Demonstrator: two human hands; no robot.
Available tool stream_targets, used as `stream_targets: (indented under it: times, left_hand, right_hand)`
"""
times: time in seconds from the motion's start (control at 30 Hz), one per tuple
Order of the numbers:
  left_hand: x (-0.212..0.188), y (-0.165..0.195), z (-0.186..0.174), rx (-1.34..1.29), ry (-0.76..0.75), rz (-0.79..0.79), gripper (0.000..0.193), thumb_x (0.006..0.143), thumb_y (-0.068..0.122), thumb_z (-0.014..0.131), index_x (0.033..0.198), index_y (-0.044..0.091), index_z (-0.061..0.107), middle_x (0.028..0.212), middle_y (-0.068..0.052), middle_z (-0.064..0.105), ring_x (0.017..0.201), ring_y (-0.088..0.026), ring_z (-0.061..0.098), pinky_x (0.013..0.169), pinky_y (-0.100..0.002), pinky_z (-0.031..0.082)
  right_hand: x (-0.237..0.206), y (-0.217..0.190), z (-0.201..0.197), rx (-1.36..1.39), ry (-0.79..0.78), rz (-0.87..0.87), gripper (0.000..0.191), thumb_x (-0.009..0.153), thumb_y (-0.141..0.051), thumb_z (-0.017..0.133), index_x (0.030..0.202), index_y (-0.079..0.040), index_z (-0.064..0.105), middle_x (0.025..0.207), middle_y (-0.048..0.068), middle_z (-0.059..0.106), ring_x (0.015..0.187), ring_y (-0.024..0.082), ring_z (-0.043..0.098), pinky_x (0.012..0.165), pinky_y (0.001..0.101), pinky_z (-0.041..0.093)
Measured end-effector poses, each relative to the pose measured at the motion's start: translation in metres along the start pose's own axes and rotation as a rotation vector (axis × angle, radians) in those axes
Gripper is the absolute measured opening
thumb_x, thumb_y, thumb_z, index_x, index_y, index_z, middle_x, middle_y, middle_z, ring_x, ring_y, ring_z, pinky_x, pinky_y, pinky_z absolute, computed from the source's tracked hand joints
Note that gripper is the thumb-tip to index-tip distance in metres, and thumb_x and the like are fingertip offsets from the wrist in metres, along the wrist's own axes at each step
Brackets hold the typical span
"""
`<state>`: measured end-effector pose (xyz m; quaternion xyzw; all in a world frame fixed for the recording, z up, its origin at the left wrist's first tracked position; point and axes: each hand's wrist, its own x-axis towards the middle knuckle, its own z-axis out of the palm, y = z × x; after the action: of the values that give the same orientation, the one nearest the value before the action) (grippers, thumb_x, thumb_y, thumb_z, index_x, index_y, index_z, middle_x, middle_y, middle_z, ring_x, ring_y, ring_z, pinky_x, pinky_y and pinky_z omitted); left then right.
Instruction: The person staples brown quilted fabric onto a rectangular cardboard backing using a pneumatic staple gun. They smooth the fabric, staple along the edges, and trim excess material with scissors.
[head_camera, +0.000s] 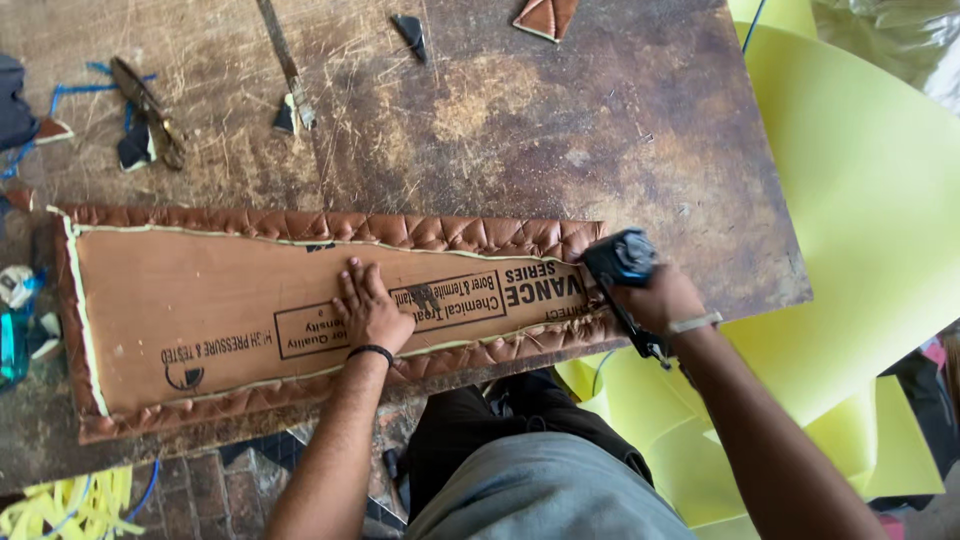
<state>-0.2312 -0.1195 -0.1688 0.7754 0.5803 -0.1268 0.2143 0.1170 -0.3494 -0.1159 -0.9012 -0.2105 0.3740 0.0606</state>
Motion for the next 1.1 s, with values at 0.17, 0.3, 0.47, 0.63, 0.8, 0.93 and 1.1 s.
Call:
stream_targets:
  times: [0.17, 0.3, 0.47, 0.63, 0.8, 0.93, 1.1]
  left_hand:
    - [0.002, 0.000, -0.002, -0.058, 0.005, -0.026, 0.102, 0.078, 0.024, 0.073, 0.158, 0.016, 0.011, 0.171, -0.011, -0.005, 0.159, -0.031, -0.005, 0.127, -0.055, -0.001]
    - [0.006, 0.003, -0.003, 0.033, -0.004, -0.070, 0.102, 0.079, 0.019, 0.070, 0.161, 0.017, 0.009, 0.173, -0.012, -0.008, 0.159, -0.031, -0.006, 0.127, -0.054, -0.002]
    - [0.009, 0.003, -0.001, 0.087, -0.078, -0.087, 0.106, 0.081, 0.022, 0.069, 0.162, 0.017, 0.000, 0.171, -0.012, -0.016, 0.158, -0.030, -0.012, 0.126, -0.054, -0.006]
    - [0.011, 0.000, 0.004, 0.079, -0.076, -0.086, 0.108, 0.081, 0.016, 0.066, 0.164, 0.017, -0.003, 0.172, -0.012, -0.018, 0.159, -0.030, -0.013, 0.126, -0.053, -0.009]
    - [0.012, 0.004, 0.005, 0.102, -0.054, -0.089, 0.104, 0.084, 0.018, 0.063, 0.163, 0.014, -0.003, 0.171, -0.015, -0.019, 0.158, -0.032, -0.015, 0.125, -0.056, -0.010]
    - [0.006, 0.011, 0.001, 0.079, -0.066, -0.091, 0.104, 0.084, 0.021, 0.064, 0.162, 0.015, -0.004, 0.171, -0.014, -0.019, 0.158, -0.032, -0.015, 0.125, -0.055, -0.009]
    - [0.001, 0.007, -0.005, 0.027, -0.045, -0.081, 0.100, 0.082, 0.021, 0.071, 0.161, 0.015, 0.010, 0.172, -0.013, -0.009, 0.159, -0.031, -0.008, 0.127, -0.053, -0.004]
  right_hand:
    - [0.021, -0.014, -0.016, -0.161, -0.104, -0.142, 0.050, 0.083, -0.045, 0.079, 0.111, -0.004, 0.075, 0.095, 0.019, 0.078, 0.083, 0.031, 0.077, 0.078, 0.0411, 0.061]
    - [0.028, -0.038, -0.002, -0.228, -0.098, -0.234, 0.047, 0.089, -0.045, 0.074, 0.108, -0.003, 0.075, 0.093, 0.019, 0.077, 0.080, 0.032, 0.076, 0.075, 0.0402, 0.061]
    - [0.032, -0.047, -0.006, -0.338, -0.171, -0.294, 0.038, 0.089, -0.045, 0.071, 0.103, -0.010, 0.078, 0.084, 0.012, 0.077, 0.072, 0.025, 0.074, 0.070, 0.0383, 0.062]
    - [0.005, 0.012, -0.020, 0.071, -0.162, -0.087, 0.037, 0.084, -0.038, 0.077, 0.098, -0.004, 0.080, 0.078, 0.015, 0.079, 0.067, 0.027, 0.074, 0.066, 0.0420, 0.061]
    - [-0.004, 0.036, -0.001, -0.291, -0.062, -0.221, 0.050, 0.082, -0.049, 0.080, 0.099, -0.002, 0.079, 0.086, 0.023, 0.075, 0.080, 0.035, 0.074, 0.076, 0.0438, 0.059]
    - [0.001, 0.034, 0.002, -0.174, -0.061, -0.222, 0.050, 0.077, -0.048, 0.081, 0.098, -0.002, 0.079, 0.086, 0.022, 0.077, 0.079, 0.034, 0.076, 0.077, 0.0441, 0.061]
    - [0.027, 0.022, -0.005, -0.222, -0.139, -0.154, 0.046, 0.082, -0.046, 0.081, 0.101, -0.004, 0.078, 0.087, 0.017, 0.077, 0.075, 0.029, 0.075, 0.073, 0.0431, 0.062]
